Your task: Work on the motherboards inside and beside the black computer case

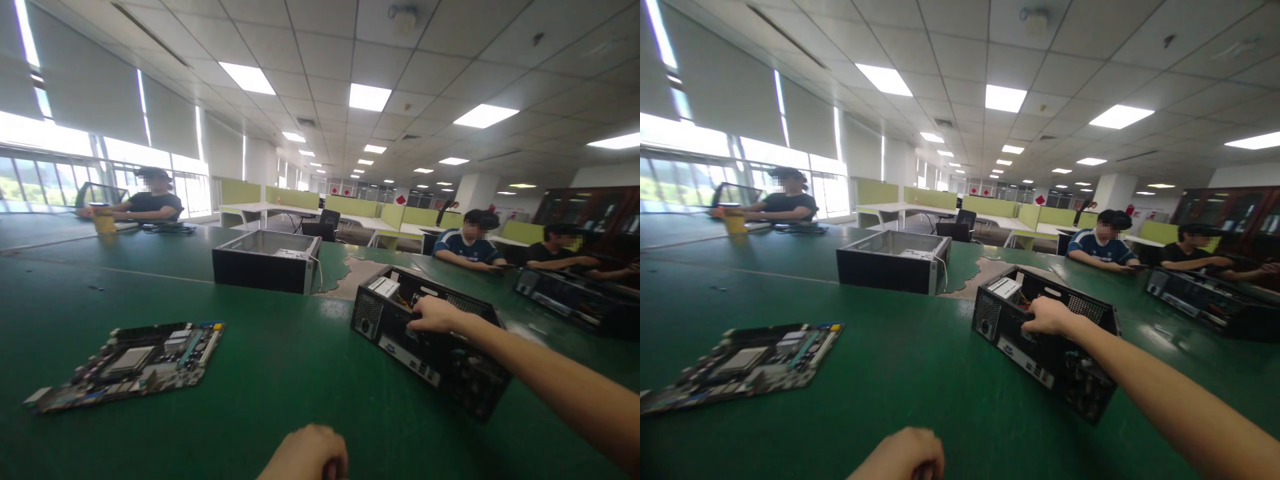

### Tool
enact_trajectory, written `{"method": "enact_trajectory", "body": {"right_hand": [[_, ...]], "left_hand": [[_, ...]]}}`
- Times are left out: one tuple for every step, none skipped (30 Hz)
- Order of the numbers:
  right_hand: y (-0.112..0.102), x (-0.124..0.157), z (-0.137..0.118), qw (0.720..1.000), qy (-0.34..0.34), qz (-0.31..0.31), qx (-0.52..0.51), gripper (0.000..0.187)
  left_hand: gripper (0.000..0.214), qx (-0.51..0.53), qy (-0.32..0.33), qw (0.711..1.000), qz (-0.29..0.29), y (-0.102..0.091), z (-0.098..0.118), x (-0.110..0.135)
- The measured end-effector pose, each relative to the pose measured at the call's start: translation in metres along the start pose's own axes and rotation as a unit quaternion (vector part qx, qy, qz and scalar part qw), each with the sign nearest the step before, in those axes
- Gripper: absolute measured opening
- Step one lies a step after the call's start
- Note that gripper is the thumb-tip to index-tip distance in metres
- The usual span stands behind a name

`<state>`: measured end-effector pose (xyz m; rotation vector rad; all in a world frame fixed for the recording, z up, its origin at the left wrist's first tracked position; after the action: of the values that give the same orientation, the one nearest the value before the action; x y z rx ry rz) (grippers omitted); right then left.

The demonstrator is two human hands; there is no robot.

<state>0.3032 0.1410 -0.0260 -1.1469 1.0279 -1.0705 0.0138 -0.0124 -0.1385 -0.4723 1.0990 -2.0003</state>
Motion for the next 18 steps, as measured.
{"method": "enact_trajectory", "body": {"right_hand": [[-0.003, 0.013, -0.01, 1.0, -0.016, -0.004, -0.004, 0.041], [-0.006, 0.027, -0.02, 0.999, -0.036, -0.01, -0.012, 0.04], [-0.009, 0.041, -0.031, 0.998, -0.059, -0.021, -0.026, 0.039], [-0.012, 0.055, -0.042, 0.994, -0.083, -0.04, -0.05, 0.039], [-0.014, 0.071, -0.053, 0.988, -0.102, -0.07, -0.088, 0.039], [-0.016, 0.087, -0.064, 0.978, -0.112, -0.111, -0.136, 0.039], [-0.017, 0.102, -0.073, 0.963, -0.11, -0.157, -0.19, 0.038], [-0.018, 0.118, -0.083, 0.944, -0.1, -0.202, -0.241, 0.036], [-0.019, 0.132, -0.092, 0.922, -0.087, -0.244, -0.286, 0.034], [-0.019, 0.145, -0.1, 0.899, -0.076, -0.283, -0.324, 0.032], [-0.019, 0.157, -0.109, 0.876, -0.068, -0.321, -0.354, 0.031], [-0.019, 0.166, -0.117, 0.853, -0.068, -0.355, -0.376, 0.032], [-0.018, 0.174, -0.123, 0.838, -0.073, -0.38, -0.386, 0.034], [-0.018, 0.178, -0.128, 0.836, -0.085, -0.386, -0.38, 0.036], [-0.019, 0.177, -0.13, 0.855, -0.105, -0.366, -0.354, 0.039], [-0.021, 0.174, -0.13, 0.887, -0.129, -0.321, -0.306, 0.041], [-0.022, 0.168, -0.129, 0.921, -0.15, -0.263, -0.243, 0.042], [-0.022, 0.163, -0.127, 0.948, -0.163, -0.21, -0.173, 0.042]], "left_hand": [[0.023, -0.018, 0.042, 0.998, 0.043, -0.021, 0.017, -0.011], [0.03, -0.042, 0.084, 0.991, 0.09, -0.041, 0.035, -0.024], [0.039, -0.074, 0.13, 0.98, 0.131, -0.058, 0.051, -0.039], [0.049, -0.111, 0.18, 0.965, 0.155, -0.071, 0.067, -0.054], [0.058, -0.15, 0.228, 0.948, 0.161, -0.078, 0.08, -0.068], [0.064, -0.186, 0.274, 0.932, 0.146, -0.08, 0.091, -0.079], [0.063, -0.216, 0.315, 0.917, 0.118, -0.078, 0.1, -0.085], [0.058, -0.237, 0.348, 0.903, 0.084, -0.074, 0.106, -0.085], [0.051, -0.249, 0.372, 0.893, 0.054, -0.069, 0.111, -0.08], [0.044, -0.253, 0.386, 0.887, 0.034, -0.065, 0.116, -0.069], [0.038, -0.252, 0.388, 0.886, 0.028, -0.063, 0.12, -0.054], [0.035, -0.248, 0.378, 0.891, 0.033, -0.062, 0.122, -0.037], [0.033, -0.244, 0.358, 0.9, 0.044, -0.06, 0.124, -0.019], [0.032, -0.241, 0.333, 0.91, 0.057, -0.058, 0.124, 0.0], [0.032, -0.242, 0.31, 0.917, 0.07, -0.055, 0.123, 0.018], [0.033, -0.249, 0.287, 0.921, 0.082, -0.05, 0.12, 0.035], [0.033, -0.261, 0.269, 0.922, 0.096, -0.044, 0.116, 0.051], [0.03, -0.277, 0.257, 0.919, 0.113, -0.038, 0.113, 0.066]]}}
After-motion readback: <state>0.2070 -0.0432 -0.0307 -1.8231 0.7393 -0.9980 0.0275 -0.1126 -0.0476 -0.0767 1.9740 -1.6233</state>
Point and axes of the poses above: each hand's wrist, its own x-axis away from the middle knuckle, its own y-axis out of the palm, z = x × y, the point moved 6 cm from there along -x, towards the middle knuckle, and after that the axes turned 6 degrees about z, right-handed, at the moved point
